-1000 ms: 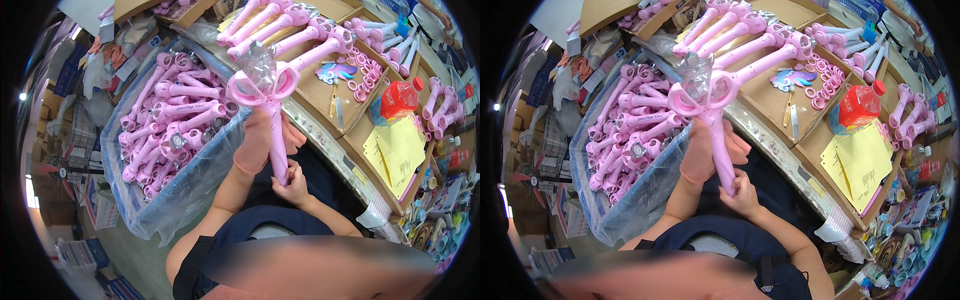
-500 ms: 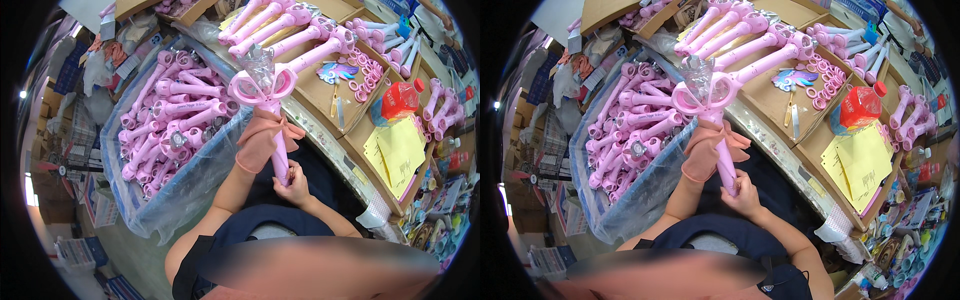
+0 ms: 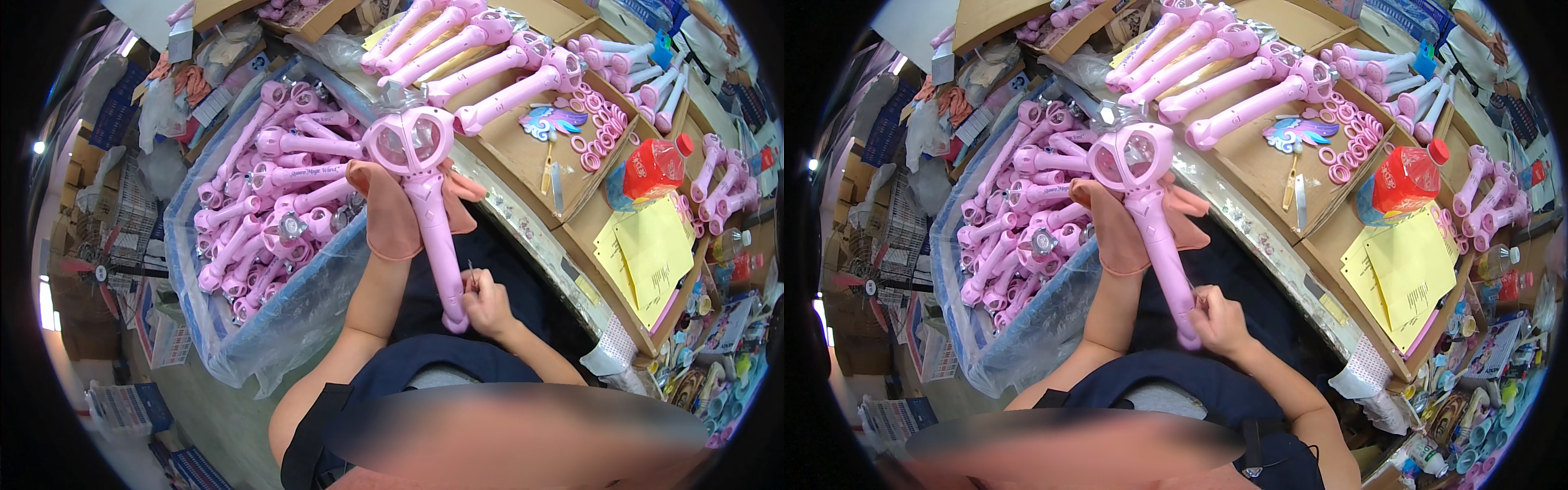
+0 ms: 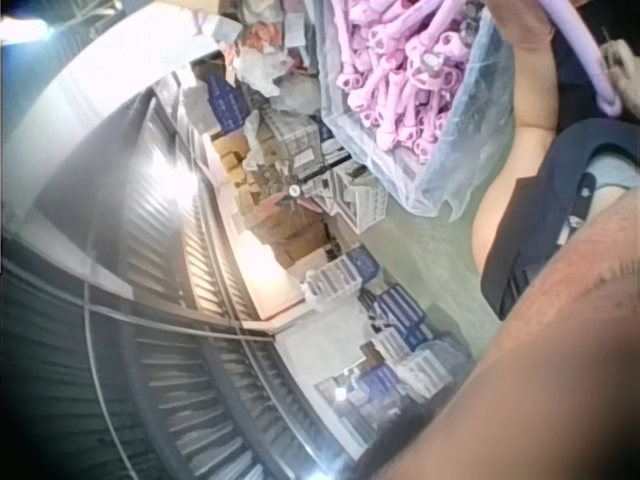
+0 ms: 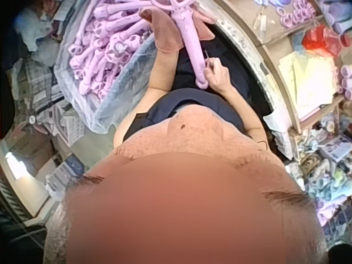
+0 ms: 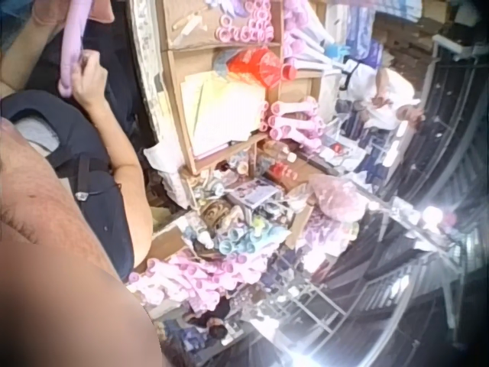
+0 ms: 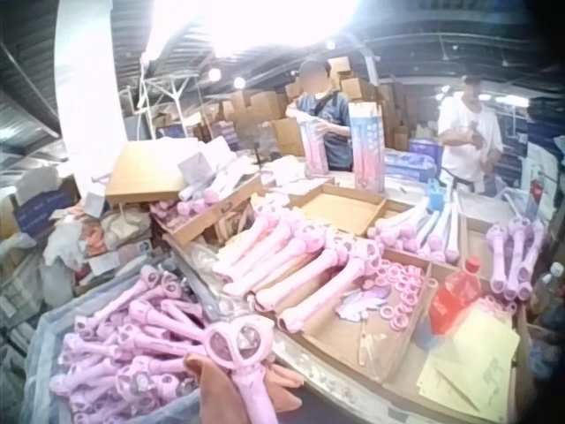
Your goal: The person assembles pink light sticks by attaching a clear plastic top with a silver crown to the handle. They wipe the assembled unit with a cloth, test the light function, and use a small metal tool to adjust the top. The finished items are placed on a nearby table.
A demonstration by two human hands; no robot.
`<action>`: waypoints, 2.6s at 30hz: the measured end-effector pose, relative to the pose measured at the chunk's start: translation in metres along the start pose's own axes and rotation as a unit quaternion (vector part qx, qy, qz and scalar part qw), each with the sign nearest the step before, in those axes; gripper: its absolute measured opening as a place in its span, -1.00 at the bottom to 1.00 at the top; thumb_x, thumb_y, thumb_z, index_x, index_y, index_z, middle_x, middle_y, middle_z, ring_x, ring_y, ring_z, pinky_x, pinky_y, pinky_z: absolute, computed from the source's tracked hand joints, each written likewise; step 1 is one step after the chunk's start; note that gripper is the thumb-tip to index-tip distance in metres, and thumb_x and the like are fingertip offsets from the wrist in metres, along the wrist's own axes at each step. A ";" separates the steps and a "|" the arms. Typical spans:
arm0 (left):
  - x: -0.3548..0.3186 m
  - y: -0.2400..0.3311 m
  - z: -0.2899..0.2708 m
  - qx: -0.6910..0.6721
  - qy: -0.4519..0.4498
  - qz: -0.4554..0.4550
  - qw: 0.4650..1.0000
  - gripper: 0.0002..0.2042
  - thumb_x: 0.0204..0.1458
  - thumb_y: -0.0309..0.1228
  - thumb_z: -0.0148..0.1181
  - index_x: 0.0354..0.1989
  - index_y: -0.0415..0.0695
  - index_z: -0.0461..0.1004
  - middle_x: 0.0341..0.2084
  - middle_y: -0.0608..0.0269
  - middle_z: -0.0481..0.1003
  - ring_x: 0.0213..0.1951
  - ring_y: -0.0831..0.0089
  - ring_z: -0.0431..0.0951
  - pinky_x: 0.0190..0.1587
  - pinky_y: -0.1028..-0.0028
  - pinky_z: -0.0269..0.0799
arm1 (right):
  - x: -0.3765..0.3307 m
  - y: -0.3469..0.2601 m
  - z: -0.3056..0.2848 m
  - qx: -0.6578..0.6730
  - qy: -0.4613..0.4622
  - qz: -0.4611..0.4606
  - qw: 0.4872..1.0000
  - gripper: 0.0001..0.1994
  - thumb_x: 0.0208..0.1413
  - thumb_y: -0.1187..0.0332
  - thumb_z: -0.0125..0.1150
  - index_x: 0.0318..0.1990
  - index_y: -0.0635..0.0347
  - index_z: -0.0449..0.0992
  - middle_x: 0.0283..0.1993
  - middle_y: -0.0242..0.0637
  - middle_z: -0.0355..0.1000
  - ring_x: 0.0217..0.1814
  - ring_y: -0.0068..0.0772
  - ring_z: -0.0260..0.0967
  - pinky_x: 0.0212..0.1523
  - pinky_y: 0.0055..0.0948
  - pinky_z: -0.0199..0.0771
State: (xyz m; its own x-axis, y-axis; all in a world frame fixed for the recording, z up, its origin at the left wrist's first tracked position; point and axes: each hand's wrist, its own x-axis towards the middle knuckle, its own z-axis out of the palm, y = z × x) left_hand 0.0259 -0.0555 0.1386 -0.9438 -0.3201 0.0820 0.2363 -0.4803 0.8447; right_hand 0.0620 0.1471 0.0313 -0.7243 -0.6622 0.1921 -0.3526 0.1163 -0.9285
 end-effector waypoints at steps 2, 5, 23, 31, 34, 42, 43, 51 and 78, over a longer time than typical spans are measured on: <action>-0.002 0.006 0.004 -0.047 0.016 -0.042 0.998 0.07 -0.13 0.64 -0.52 -0.25 -0.35 0.39 -0.58 -0.15 0.49 -0.53 -0.01 0.57 -0.45 0.19 0.56 | 0.013 -0.015 -0.020 0.009 0.040 0.028 0.999 -0.92 0.20 0.43 0.07 -0.23 0.25 0.39 -0.46 -0.10 0.44 -0.52 -0.08 0.45 -0.47 -0.28 0.44; -0.007 0.009 0.010 -0.033 0.001 -0.054 0.998 0.02 0.00 0.53 -0.51 -0.17 -0.41 0.37 -0.55 -0.28 0.50 -0.60 0.05 0.54 -0.60 0.34 0.48 | 0.036 -0.041 -0.048 -0.120 0.152 -0.053 0.980 -0.91 0.16 0.43 0.19 -0.21 0.21 0.48 -0.46 -0.17 0.45 -0.54 -0.17 0.44 -0.51 -0.31 0.41; -0.012 -0.022 -0.028 -0.070 -0.050 -0.224 0.971 -0.26 0.12 -0.03 -0.17 0.04 -0.72 0.27 -0.47 0.24 0.36 -0.42 0.56 0.36 -0.41 0.66 0.29 | 0.062 -0.086 -0.082 -0.341 0.174 -0.190 0.904 -0.83 0.00 0.39 0.36 -0.24 0.11 0.56 -0.54 -0.31 0.30 -0.58 -0.26 0.34 -0.59 -0.31 0.30; -0.031 -0.035 -0.036 0.490 -0.067 0.051 0.867 -0.44 0.18 -0.32 -0.05 0.21 -0.58 0.12 -0.12 0.08 0.41 -0.10 0.43 0.44 -0.03 0.55 0.39 | 0.054 -0.069 -0.075 -0.318 0.148 -0.176 0.920 -0.84 0.03 0.39 0.35 -0.24 0.15 0.55 -0.51 -0.28 0.35 -0.54 -0.24 0.38 -0.56 -0.31 0.35; -0.046 -0.021 -0.013 0.670 -0.037 0.201 0.714 -0.35 -0.04 -0.48 0.17 0.25 -0.42 0.09 -0.04 0.06 0.42 -0.05 0.37 0.48 -0.01 0.50 0.41 | 0.050 -0.055 -0.075 -0.255 0.133 -0.158 0.945 -0.88 0.07 0.39 0.32 -0.25 0.16 0.56 -0.49 -0.24 0.40 -0.54 -0.21 0.40 -0.56 -0.34 0.35; -0.053 0.000 0.022 0.554 0.003 0.267 0.788 -0.16 -0.25 -0.50 0.36 0.30 -0.29 0.08 0.01 0.06 0.45 -0.05 0.36 0.55 -0.02 0.50 0.44 | 0.037 -0.037 -0.071 0.146 0.034 0.158 0.976 -0.79 0.25 0.30 0.15 -0.25 0.29 0.56 -0.41 -0.31 0.48 -0.38 -0.55 0.40 -0.33 -0.47 0.40; -0.053 -0.002 0.021 0.564 0.015 0.263 0.783 -0.19 -0.25 -0.49 0.38 0.27 -0.29 0.15 0.00 0.05 0.46 -0.09 0.34 0.58 -0.05 0.49 0.47 | 0.034 -0.038 -0.071 0.153 0.032 0.159 0.975 -0.78 0.25 0.29 0.15 -0.24 0.30 0.56 -0.41 -0.33 0.48 -0.34 -0.58 0.39 -0.29 -0.48 0.40; -0.031 0.018 -0.027 0.040 -0.069 0.005 0.997 -0.08 -0.10 0.38 0.05 -0.04 -0.46 0.34 -0.24 -0.35 0.51 -0.23 -0.12 0.61 -0.19 0.16 0.58 | 0.000 -0.033 -0.179 -0.313 0.334 0.136 0.878 -0.85 0.21 0.44 0.15 -0.11 0.25 0.53 -0.24 -0.15 0.48 -0.23 -0.18 0.46 -0.23 -0.35 0.43; -0.007 -0.043 -0.001 0.135 -0.188 0.036 0.972 -0.81 0.26 -0.39 -0.06 -0.28 -0.28 0.37 -0.40 -0.07 0.60 -0.25 0.35 0.62 -0.01 0.49 0.41 | -0.001 -0.006 0.022 0.031 0.019 0.151 0.988 -0.51 -0.07 0.20 0.37 -0.07 0.31 0.34 -0.26 0.15 0.50 -0.20 0.19 0.52 -0.20 -0.10 0.51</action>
State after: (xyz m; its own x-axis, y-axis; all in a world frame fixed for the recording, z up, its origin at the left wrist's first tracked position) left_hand 0.0222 -0.0333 0.1012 -0.9567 0.0009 0.2910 0.2838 -0.2192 0.9335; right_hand 0.0780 0.1307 0.0294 -0.8127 -0.5762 -0.0867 -0.0808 0.2589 -0.9625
